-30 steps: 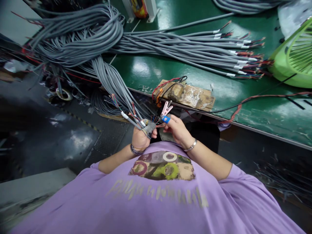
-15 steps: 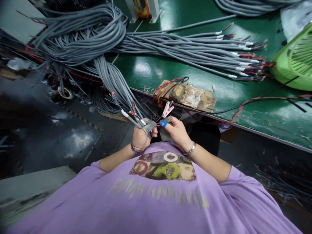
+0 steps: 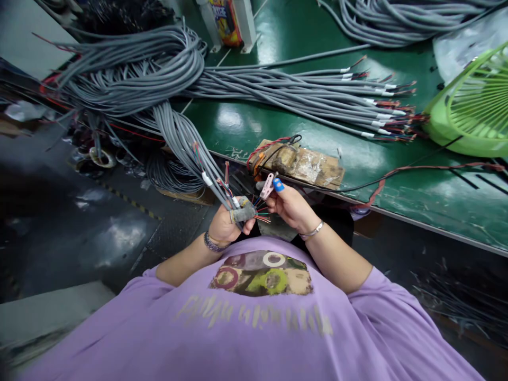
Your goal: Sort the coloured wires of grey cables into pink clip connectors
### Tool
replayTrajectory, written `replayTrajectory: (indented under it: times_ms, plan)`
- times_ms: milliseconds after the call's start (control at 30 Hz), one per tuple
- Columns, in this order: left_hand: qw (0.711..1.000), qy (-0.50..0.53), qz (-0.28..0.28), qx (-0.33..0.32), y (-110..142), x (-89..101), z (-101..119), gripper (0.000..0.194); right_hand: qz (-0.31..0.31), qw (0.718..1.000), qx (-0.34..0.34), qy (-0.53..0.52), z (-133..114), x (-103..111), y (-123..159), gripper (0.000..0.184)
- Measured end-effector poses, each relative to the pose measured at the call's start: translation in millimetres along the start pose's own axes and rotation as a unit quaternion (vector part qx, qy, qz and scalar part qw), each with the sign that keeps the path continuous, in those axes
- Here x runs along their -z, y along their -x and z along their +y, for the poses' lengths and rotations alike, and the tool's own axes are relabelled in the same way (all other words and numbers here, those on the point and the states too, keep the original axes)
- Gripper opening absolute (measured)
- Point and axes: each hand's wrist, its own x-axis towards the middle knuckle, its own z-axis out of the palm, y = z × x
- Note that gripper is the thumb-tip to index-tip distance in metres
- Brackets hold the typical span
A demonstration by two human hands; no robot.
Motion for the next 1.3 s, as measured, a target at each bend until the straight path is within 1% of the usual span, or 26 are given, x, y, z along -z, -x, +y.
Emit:
replayTrajectory:
  times_ms: [67, 100, 133, 167, 200, 300, 333, 400, 500, 600, 667, 900, 1033, 1133, 1233, 1300]
  plan:
    - [1.0, 0.001, -0.013, 0.006, -4.8, 0.0, -0.3, 0.033, 0.058, 0.993, 0.093, 0.031, 5.2, -1.6, -2.5, 0.048]
    - [1.0, 0.001, -0.018, 0.009, -7.0, -0.1, -0.8, 0.033, 0.083, 0.987, 0.129, 0.04, 7.9, -2.6, -3.7, 0.048]
    - [1.0, 0.002, -0.021, 0.011, -8.9, -0.3, -1.3, 0.034, 0.097, 0.983, 0.149, 0.04, 10.2, -3.9, -4.9, 0.049]
    - [1.0, -0.001, -0.024, 0.014, -10.5, -0.6, -1.8, 0.035, 0.099, 0.983, 0.152, 0.031, 11.9, -5.3, -6.2, 0.051]
    - [0.999, -0.005, -0.026, 0.019, -11.8, -0.9, -2.1, 0.036, 0.09, 0.986, 0.138, 0.014, 12.9, -7.0, -7.4, 0.053]
    - [0.999, -0.021, -0.028, 0.04, -14.1, -1.4, -2.5, 0.038, 0.054, 0.995, 0.045, -0.068, 12.1, -12.3, -10.5, 0.059]
    - [0.998, -0.022, -0.026, 0.046, -14.4, -1.5, -2.5, 0.038, 0.048, 0.994, 0.02, -0.097, 11.2, -13.8, -11.2, 0.06]
    - [0.998, -0.018, -0.018, 0.053, -14.7, -1.9, -2.4, 0.04, 0.049, 0.988, -0.004, -0.146, 9.5, -15.9, -12.2, 0.056]
    - [0.998, -0.018, -0.018, 0.06, -14.5, -2.8, -2.4, 0.041, 0.062, 0.982, -0.007, -0.177, 8.3, -17.5, -13.0, 0.049]
    - [0.997, -0.026, -0.019, 0.066, -14.3, -3.6, -2.8, 0.042, 0.075, 0.981, 0.0, -0.18, 8.7, -18.2, -13.3, 0.046]
    - [0.997, -0.029, -0.014, 0.069, -14.4, -4.1, -3.1, 0.041, 0.072, 0.981, 0.005, -0.178, 9.6, -18.2, -13.5, 0.046]
    - [0.997, -0.032, -0.012, 0.064, -10.2, -5.3, -1.6, 0.038, 0.051, 0.987, 0.013, -0.153, 10.6, -12.5, -12.2, 0.06]
    - [0.998, -0.045, 0.007, 0.032, 0.8, -7.3, -2.8, 0.037, 0.026, 0.992, -0.003, -0.122, 6.6, -8.7, -6.1, 0.063]
    - [0.998, -0.057, 0.033, -0.004, 9.1, -11.4, -4.8, 0.036, 0.023, 0.994, -0.006, -0.108, 3.8, -7.9, -1.7, 0.056]
    - [0.996, -0.062, 0.064, -0.027, 12.0, -16.4, -8.0, 0.035, 0.047, 0.994, 0.023, -0.1, 2.6, -9.7, 0.4, 0.042]
    - [0.994, -0.051, 0.084, -0.039, 10.8, -19.0, -10.5, 0.032, 0.064, 0.993, 0.043, -0.093, 2.3, -11.8, 1.1, 0.04]
